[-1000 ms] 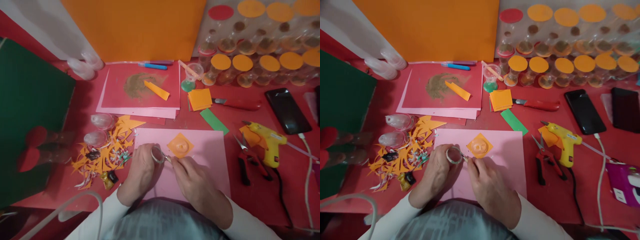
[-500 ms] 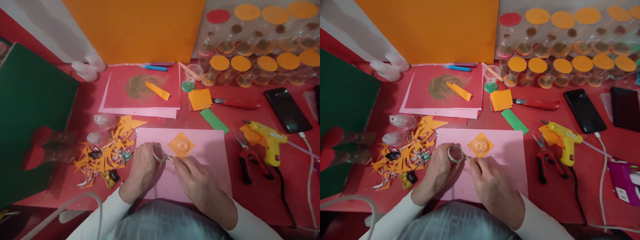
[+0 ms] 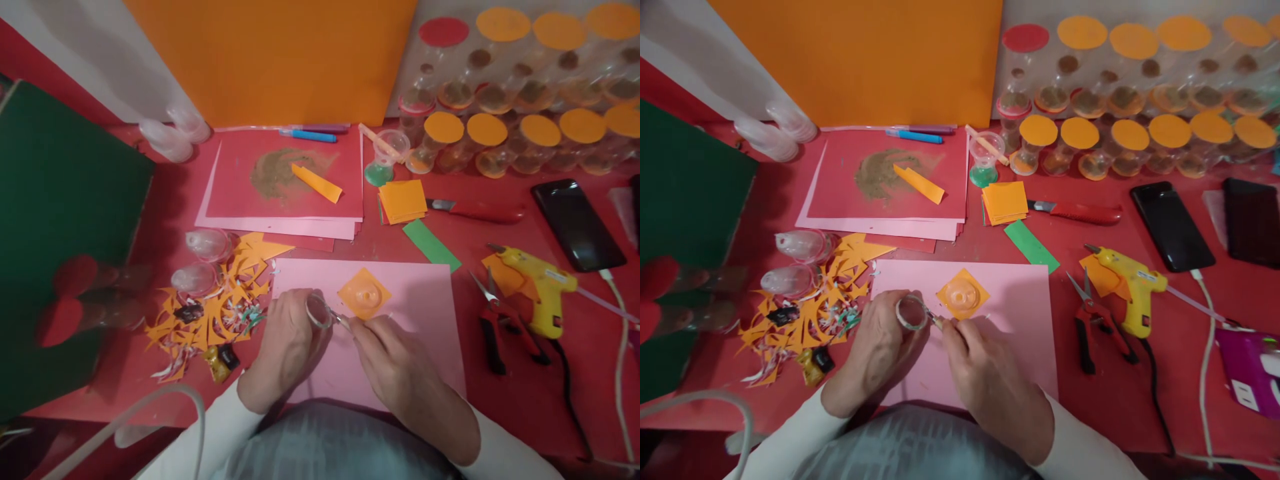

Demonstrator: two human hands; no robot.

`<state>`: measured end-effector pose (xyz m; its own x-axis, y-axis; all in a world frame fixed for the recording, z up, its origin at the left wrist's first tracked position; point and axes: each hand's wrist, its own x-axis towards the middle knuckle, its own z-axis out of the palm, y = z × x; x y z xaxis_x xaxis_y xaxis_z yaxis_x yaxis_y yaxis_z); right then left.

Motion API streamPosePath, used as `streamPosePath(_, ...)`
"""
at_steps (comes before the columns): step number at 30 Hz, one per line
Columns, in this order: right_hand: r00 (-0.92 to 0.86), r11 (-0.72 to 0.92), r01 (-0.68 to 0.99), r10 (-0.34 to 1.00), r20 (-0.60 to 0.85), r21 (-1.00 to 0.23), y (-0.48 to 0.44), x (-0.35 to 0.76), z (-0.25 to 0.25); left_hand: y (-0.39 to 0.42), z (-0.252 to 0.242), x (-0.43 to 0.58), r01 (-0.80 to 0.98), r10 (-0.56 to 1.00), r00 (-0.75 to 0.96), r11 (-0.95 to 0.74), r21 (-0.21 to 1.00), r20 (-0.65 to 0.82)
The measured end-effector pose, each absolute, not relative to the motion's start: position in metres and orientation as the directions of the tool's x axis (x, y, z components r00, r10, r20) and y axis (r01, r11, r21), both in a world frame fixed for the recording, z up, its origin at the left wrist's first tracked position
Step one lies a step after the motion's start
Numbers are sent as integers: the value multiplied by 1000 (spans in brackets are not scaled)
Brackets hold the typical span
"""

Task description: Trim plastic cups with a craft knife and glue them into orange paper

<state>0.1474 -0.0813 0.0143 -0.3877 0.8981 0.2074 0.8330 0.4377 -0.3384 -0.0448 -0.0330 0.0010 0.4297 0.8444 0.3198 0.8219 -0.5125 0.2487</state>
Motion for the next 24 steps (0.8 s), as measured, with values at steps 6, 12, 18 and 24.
streamPosePath(6,-379,408,846,913,150,-343,-85,146,14,-33,0,-46,818,848,428,-510,264,311)
streamPosePath(12,-379,402,856,915,134,-324,-86,144,14,-33,1,-45,812,855,421,-504,294,303)
streamPosePath(18,-404,418,867,908,107,-272,-85,144,19,-33,0,-44,814,854,425,-506,287,300)
streamPosePath(24,-418,449,868,892,175,-215,-84,143,20,-33,-1,-45,811,848,431,-514,278,309)
